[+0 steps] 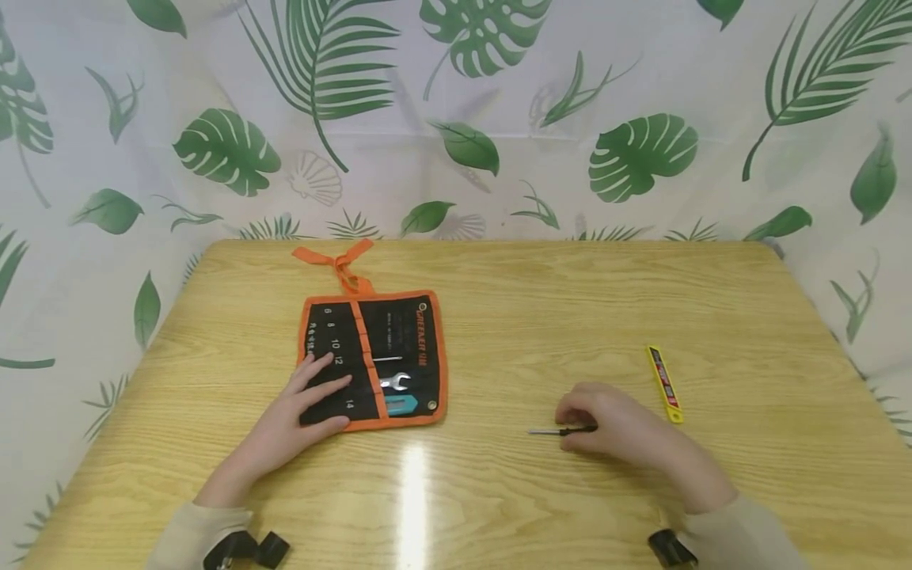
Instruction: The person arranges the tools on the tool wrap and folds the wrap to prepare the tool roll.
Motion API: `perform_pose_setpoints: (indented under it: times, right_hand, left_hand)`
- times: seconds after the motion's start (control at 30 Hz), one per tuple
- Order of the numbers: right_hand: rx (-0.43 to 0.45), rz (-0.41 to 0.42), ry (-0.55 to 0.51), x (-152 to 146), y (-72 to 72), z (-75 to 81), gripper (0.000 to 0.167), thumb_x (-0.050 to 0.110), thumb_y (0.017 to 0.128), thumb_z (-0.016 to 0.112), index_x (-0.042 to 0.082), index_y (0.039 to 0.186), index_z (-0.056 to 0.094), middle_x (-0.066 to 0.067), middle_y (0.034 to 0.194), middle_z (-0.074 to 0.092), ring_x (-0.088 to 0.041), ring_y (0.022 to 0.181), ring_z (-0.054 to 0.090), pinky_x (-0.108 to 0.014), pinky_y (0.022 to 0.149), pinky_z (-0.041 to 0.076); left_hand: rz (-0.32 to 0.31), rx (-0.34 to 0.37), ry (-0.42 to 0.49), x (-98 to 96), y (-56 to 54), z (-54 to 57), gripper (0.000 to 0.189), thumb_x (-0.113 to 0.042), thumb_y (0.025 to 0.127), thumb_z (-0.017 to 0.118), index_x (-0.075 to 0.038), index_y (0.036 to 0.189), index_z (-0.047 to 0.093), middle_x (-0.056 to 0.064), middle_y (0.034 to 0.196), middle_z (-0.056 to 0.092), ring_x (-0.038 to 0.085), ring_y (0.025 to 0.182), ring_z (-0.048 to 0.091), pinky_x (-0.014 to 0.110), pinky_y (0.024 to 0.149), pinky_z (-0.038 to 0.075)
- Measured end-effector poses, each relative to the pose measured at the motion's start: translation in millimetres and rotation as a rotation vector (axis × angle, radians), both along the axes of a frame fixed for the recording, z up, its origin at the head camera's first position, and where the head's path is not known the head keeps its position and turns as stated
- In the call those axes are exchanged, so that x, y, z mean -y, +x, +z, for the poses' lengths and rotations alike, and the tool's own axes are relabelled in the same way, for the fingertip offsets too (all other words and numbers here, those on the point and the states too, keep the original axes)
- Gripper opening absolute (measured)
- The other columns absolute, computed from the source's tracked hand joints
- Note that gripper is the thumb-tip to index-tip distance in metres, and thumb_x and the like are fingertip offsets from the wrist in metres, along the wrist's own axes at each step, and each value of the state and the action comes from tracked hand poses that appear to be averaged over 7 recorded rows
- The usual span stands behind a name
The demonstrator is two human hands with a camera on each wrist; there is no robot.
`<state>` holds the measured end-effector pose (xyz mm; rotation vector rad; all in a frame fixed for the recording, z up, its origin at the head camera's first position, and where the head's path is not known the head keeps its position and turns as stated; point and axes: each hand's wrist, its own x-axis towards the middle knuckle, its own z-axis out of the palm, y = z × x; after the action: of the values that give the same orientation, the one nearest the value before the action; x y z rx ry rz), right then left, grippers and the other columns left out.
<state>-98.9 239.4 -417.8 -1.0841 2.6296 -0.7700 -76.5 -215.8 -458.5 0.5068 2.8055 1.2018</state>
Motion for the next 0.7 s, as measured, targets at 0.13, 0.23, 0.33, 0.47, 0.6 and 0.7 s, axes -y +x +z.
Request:
perform_pose_setpoints:
  times: [0.13,0.23,0.33,0.47,0.6,0.7]
  right_hand:
    - [0.021,0.007,0.018,8.3,-2.9,1.1,0.016,0.020,0.082,0.077,0.020,0.094,0.067,0.012,0.090,0.058,-0.004,0.079,0.057,-0.025,0.066,0.052]
    - [0.029,0.011,0.024,11.9,-4.5,1.6,0.013,0.015,0.083,0.076,0.020,0.090,0.067,0.012,0.086,0.057,-0.002,0.074,0.053,-0.024,0.062,0.049]
    - [0.040,0.012,0.021,13.5,-4.8,2.6,0.013,0.009,0.083,0.075,0.019,0.088,0.067,0.012,0.083,0.056,0.000,0.070,0.050,-0.024,0.058,0.047]
    - [0.051,-0.004,0.020,15.5,-3.9,5.4,0.016,0.005,0.083,0.073,0.019,0.087,0.067,0.013,0.082,0.056,0.001,0.068,0.049,-0.022,0.057,0.046]
    - [0.062,-0.018,0.004,18.5,-3.3,11.3,0.015,0.005,0.084,0.072,0.018,0.089,0.066,0.014,0.082,0.057,-0.001,0.069,0.050,-0.022,0.058,0.047]
    - [0.071,-0.020,-0.045,20.6,-3.7,16.6,0.013,0.006,0.085,0.072,0.016,0.092,0.066,0.010,0.083,0.059,-0.003,0.072,0.052,-0.023,0.060,0.048]
  left_hand:
    - [0.002,0.009,-0.003,-0.2,0.7,2.5,0.057,-0.038,0.085,0.072,-0.018,0.136,0.056,0.003,0.156,0.022,0.028,0.145,0.001,0.060,0.108,0.021]
    - [0.001,0.009,-0.008,-0.3,1.1,3.2,0.057,-0.039,0.085,0.072,-0.019,0.136,0.056,0.003,0.156,0.023,0.028,0.145,0.001,0.060,0.108,0.021]
    - [0.000,0.008,-0.008,-0.3,1.1,3.1,0.058,-0.040,0.085,0.071,-0.019,0.136,0.056,0.002,0.156,0.022,0.028,0.145,0.001,0.060,0.108,0.021]
    - [-0.002,0.006,-0.006,-0.2,1.1,2.5,0.058,-0.040,0.085,0.072,-0.019,0.136,0.056,0.002,0.156,0.022,0.028,0.145,0.001,0.060,0.108,0.021]
    - [-0.004,-0.002,0.000,0.0,0.8,1.9,0.057,-0.039,0.085,0.072,-0.018,0.136,0.056,0.003,0.156,0.023,0.029,0.145,0.001,0.061,0.108,0.021]
    - [-0.003,-0.003,0.003,0.1,0.8,1.8,0.057,-0.039,0.085,0.072,-0.018,0.136,0.056,0.003,0.156,0.023,0.029,0.145,0.001,0.061,0.108,0.021]
